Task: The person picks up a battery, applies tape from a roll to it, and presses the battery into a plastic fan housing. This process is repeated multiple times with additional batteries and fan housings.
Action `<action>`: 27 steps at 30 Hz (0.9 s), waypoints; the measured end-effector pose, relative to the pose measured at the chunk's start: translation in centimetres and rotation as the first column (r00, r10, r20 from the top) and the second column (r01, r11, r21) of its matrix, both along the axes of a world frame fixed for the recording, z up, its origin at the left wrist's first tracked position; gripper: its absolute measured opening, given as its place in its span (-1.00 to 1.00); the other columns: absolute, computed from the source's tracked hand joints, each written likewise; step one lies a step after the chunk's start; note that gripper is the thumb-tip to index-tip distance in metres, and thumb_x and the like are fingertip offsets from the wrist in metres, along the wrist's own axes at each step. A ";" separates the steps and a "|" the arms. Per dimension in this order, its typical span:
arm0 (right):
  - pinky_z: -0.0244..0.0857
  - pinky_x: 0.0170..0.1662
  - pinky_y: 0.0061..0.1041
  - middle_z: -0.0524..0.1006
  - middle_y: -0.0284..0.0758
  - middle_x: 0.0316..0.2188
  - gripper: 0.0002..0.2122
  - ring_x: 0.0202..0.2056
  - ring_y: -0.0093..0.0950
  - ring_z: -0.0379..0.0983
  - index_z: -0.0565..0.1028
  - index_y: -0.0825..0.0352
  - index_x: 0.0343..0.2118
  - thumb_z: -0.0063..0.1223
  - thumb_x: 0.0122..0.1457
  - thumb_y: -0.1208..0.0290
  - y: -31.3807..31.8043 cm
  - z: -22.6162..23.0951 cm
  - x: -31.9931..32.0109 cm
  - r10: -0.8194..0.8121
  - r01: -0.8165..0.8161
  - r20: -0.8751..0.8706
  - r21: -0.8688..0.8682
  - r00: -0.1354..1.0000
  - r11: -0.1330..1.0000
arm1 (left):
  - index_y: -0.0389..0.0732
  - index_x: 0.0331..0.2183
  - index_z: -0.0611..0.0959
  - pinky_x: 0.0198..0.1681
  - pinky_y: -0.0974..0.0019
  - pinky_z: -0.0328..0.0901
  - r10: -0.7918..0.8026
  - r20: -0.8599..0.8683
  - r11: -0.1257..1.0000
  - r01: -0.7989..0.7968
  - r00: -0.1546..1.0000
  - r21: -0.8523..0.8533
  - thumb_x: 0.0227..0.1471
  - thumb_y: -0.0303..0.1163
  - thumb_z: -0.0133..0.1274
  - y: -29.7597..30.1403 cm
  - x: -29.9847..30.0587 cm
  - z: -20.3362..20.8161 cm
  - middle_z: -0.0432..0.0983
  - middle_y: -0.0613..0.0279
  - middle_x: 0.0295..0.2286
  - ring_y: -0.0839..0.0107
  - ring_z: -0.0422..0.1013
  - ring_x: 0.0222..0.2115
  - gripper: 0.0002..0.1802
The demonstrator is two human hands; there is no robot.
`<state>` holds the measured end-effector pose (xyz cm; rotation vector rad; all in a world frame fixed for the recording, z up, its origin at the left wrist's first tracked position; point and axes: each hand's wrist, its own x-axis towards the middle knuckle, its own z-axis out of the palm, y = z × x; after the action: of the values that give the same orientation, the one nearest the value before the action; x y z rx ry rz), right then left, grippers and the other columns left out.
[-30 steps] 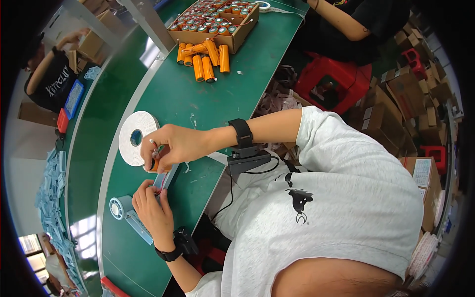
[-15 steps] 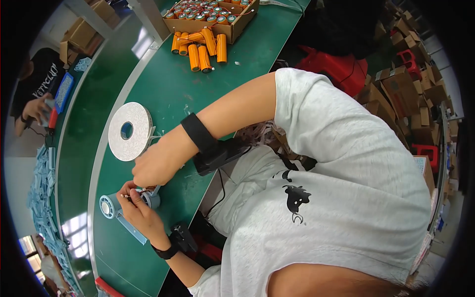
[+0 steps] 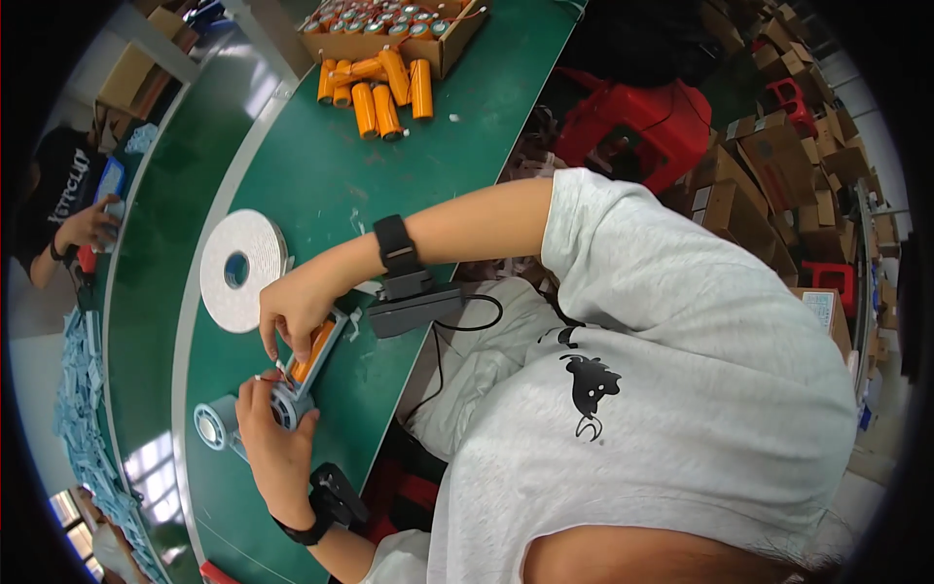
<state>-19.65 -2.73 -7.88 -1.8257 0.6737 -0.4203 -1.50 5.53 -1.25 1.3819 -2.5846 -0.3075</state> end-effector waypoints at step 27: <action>0.29 -0.37 -0.40 0.42 -0.21 -0.56 -0.91 -0.43 -0.31 0.40 0.45 0.35 -0.52 -0.09 -0.12 0.51 -3.9 4.3 -18.9 -0.503 -0.301 -0.443 -0.891 0.742 0.341 | -0.30 -0.03 0.25 0.00 0.11 0.04 -0.407 0.255 0.914 0.386 0.877 0.129 -0.48 -0.35 0.30 -12.8 -2.5 -2.3 0.22 -0.08 -0.10 0.02 0.12 -0.05 -0.10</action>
<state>-38.58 -6.59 -3.57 -3.2068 1.2280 -0.2046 -4.04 -7.28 -3.59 0.9557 -3.1181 -0.2873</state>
